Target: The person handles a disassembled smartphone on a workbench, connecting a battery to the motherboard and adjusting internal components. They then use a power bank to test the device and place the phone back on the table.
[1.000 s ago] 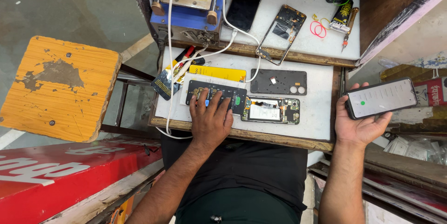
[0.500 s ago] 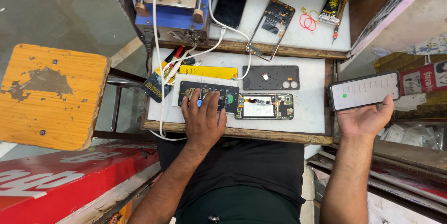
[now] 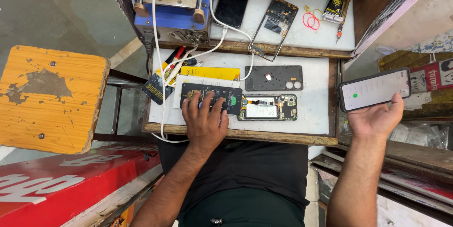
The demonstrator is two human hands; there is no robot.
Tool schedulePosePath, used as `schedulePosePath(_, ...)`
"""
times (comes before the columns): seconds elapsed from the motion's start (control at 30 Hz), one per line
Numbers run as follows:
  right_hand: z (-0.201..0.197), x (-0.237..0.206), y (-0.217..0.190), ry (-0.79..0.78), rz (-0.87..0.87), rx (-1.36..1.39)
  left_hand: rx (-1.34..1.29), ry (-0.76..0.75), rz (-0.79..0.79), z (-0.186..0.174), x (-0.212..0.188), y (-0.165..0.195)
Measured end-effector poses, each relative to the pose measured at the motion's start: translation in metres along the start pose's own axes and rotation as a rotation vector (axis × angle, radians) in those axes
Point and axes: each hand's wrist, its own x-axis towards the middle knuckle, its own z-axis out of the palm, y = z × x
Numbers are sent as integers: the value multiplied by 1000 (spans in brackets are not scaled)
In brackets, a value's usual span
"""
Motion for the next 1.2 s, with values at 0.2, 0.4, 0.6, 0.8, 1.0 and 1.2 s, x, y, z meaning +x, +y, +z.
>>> schedulePosePath(0.2, -2, 5, -3, 18, 2, 52, 10, -25, -6, -2, 1, 1)
schedulePosePath(0.4, 1, 6, -1, -25, -20, -146, 15, -41, 8, 0, 0, 0)
schedulePosePath(0.6, 8, 9, -1, -8, -82, -286, 4, -19, 11, 0, 1, 0)
schedulePosePath(0.8, 8, 12, -1, 43, -96, -349, -10, -13, 3, -1, 0, 0)
schedulePosePath(1.0, 0, 8, -2, -7, -7, 252, -17, -7, 10, 1, -1, -1)
schedulePosePath(1.2, 12, -7, 10, -88, -9, 83, -26, 0, 4, 3, -4, -2)
